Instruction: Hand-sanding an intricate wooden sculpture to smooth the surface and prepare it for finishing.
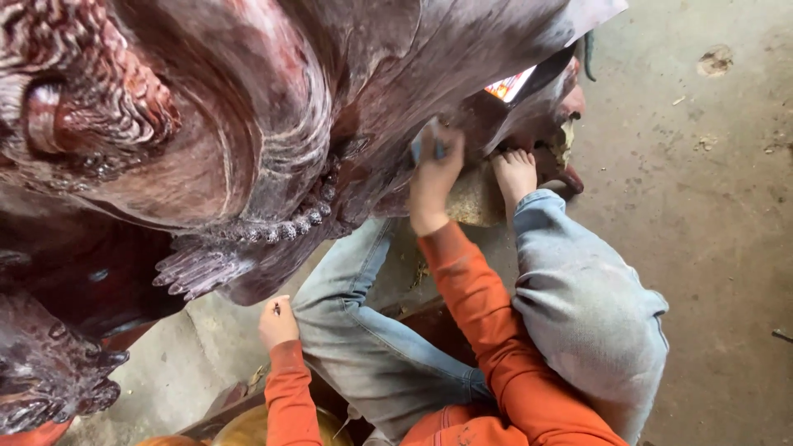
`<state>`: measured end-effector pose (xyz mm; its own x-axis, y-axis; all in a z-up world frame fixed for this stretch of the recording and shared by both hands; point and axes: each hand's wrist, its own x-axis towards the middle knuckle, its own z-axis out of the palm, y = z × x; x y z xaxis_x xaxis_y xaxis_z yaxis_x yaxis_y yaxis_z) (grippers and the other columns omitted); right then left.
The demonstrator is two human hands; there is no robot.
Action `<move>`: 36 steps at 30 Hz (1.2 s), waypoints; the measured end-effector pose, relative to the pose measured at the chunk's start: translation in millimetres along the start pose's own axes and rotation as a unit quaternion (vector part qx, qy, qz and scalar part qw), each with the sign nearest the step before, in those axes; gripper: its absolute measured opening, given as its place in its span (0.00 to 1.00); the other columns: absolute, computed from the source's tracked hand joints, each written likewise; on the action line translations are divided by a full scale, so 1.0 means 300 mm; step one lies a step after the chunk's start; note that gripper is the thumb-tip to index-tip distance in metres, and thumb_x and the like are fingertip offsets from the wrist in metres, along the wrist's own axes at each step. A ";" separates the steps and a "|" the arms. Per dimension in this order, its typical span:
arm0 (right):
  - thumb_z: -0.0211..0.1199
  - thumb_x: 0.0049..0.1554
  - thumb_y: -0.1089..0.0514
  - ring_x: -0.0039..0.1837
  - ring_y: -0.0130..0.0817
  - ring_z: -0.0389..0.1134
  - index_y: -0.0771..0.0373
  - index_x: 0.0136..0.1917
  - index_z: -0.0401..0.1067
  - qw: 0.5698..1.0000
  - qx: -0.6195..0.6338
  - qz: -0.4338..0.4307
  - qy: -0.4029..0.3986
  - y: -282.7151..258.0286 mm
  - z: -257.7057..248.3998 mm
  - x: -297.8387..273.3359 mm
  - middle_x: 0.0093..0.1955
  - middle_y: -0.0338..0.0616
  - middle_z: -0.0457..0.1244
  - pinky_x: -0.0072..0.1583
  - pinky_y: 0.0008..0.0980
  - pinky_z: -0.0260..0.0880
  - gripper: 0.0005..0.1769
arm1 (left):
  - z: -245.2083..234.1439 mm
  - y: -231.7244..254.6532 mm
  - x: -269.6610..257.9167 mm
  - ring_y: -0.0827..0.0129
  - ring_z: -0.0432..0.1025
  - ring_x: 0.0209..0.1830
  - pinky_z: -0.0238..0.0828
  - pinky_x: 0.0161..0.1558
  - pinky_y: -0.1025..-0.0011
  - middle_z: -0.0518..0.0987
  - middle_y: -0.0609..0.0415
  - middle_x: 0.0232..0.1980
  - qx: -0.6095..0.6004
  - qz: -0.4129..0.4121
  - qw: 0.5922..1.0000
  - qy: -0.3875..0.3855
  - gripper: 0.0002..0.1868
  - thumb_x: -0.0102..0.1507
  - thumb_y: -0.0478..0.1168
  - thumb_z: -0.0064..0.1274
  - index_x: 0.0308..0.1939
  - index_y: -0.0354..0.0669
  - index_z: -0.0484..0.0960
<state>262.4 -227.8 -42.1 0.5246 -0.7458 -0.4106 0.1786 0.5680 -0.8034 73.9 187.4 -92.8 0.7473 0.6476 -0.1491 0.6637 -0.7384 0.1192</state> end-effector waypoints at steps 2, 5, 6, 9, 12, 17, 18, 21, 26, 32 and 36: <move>0.57 0.66 0.63 0.34 0.18 0.54 0.53 0.39 0.61 0.999 -0.019 -0.009 -0.038 -0.004 -0.015 -0.029 0.34 0.29 0.51 0.39 0.22 0.61 0.14 | 0.005 -0.003 0.006 0.52 0.77 0.53 0.72 0.58 0.53 0.85 0.55 0.47 0.014 0.007 1.000 0.008 0.13 0.68 0.56 0.46 0.44 0.67 0.86; 0.57 0.61 0.65 0.32 0.27 0.63 0.52 0.40 0.65 1.000 0.009 0.009 0.017 0.046 -0.018 0.081 0.32 0.35 0.57 0.35 0.24 0.68 0.10 | 0.019 -0.010 0.009 0.53 0.78 0.52 0.73 0.57 0.53 0.84 0.56 0.46 0.013 0.012 1.000 0.020 0.13 0.68 0.56 0.46 0.44 0.66 0.86; 0.57 0.61 0.65 0.32 0.27 0.63 0.52 0.40 0.65 1.000 0.006 0.013 0.018 0.051 -0.019 0.068 0.32 0.35 0.57 0.35 0.24 0.68 0.10 | 0.023 -0.028 0.012 0.53 0.78 0.52 0.73 0.57 0.53 0.84 0.56 0.46 0.017 0.009 1.000 0.018 0.13 0.68 0.56 0.46 0.44 0.66 0.86; 0.59 0.60 0.64 0.33 0.28 0.65 0.53 0.40 0.66 1.000 0.001 0.000 0.024 0.037 -0.012 0.022 0.32 0.36 0.59 0.35 0.27 0.70 0.08 | 0.032 -0.034 0.026 0.55 0.78 0.51 0.73 0.56 0.54 0.84 0.58 0.46 -0.009 0.016 1.000 0.022 0.12 0.68 0.54 0.47 0.44 0.66 0.86; 0.59 0.64 0.63 0.39 0.19 0.57 0.53 0.39 0.66 1.000 -0.014 -0.002 -0.023 0.004 -0.001 -0.029 0.35 0.31 0.55 0.49 0.17 0.57 0.11 | 0.023 -0.006 0.013 0.50 0.77 0.52 0.73 0.57 0.52 0.84 0.54 0.46 0.004 0.012 1.000 0.028 0.12 0.67 0.54 0.46 0.43 0.65 0.87; 0.59 0.62 0.66 0.43 0.20 0.60 0.55 0.42 0.70 0.999 0.010 -0.051 -0.006 0.022 -0.012 0.055 0.37 0.33 0.58 0.44 0.28 0.67 0.08 | 0.045 -0.047 0.025 0.57 0.77 0.51 0.73 0.56 0.56 0.84 0.60 0.45 0.009 0.010 0.999 0.036 0.11 0.67 0.56 0.47 0.41 0.70 0.86; 0.59 0.62 0.66 0.43 0.20 0.60 0.55 0.42 0.70 0.999 0.012 -0.053 -0.006 0.031 -0.008 0.031 0.37 0.33 0.58 0.44 0.28 0.67 0.08 | 0.042 -0.044 0.026 0.57 0.77 0.51 0.73 0.56 0.56 0.84 0.60 0.45 0.007 0.012 0.999 0.037 0.11 0.67 0.56 0.47 0.41 0.70 0.86; 0.60 0.63 0.64 0.47 0.23 0.61 0.56 0.44 0.71 1.000 0.000 -0.022 0.005 0.027 -0.007 -0.016 0.40 0.35 0.59 0.47 0.31 0.71 0.05 | 0.035 -0.027 0.021 0.57 0.77 0.51 0.73 0.57 0.56 0.84 0.60 0.46 -0.009 0.015 0.999 0.027 0.12 0.67 0.55 0.47 0.42 0.68 0.86; 0.55 0.61 0.68 0.33 0.30 0.57 0.52 0.40 0.66 0.997 0.081 0.009 -0.010 -0.056 0.002 0.030 0.33 0.37 0.51 0.41 0.32 0.67 0.11 | 0.016 -0.016 -0.015 0.54 0.78 0.51 0.73 0.56 0.54 0.84 0.58 0.46 -0.007 0.016 0.999 0.036 0.12 0.67 0.54 0.47 0.42 0.67 0.86; 0.59 0.62 0.66 0.46 0.20 0.57 0.58 0.42 0.68 0.995 -0.052 -0.073 -0.040 -0.002 -0.015 -0.040 0.39 0.35 0.58 0.53 0.25 0.60 0.07 | 0.027 -0.015 0.000 0.51 0.77 0.50 0.73 0.55 0.53 0.84 0.56 0.45 -0.014 0.015 0.999 0.048 0.11 0.66 0.54 0.48 0.42 0.65 0.87; 0.55 0.67 0.61 0.48 0.21 0.60 0.51 0.48 0.62 0.995 0.009 -0.071 -0.073 -0.049 -0.037 -0.078 0.50 0.33 0.60 0.53 0.32 0.62 0.06 | 0.042 -0.033 0.015 0.54 0.77 0.50 0.73 0.55 0.55 0.84 0.59 0.44 -0.018 -0.003 0.999 0.046 0.11 0.65 0.54 0.48 0.41 0.67 0.87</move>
<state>238.3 -222.5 -25.3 0.6075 -0.7616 -0.2257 0.2742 0.4677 -0.8403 70.1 195.4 -106.9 0.7416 0.6681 -0.0602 0.6682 -0.7279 0.1536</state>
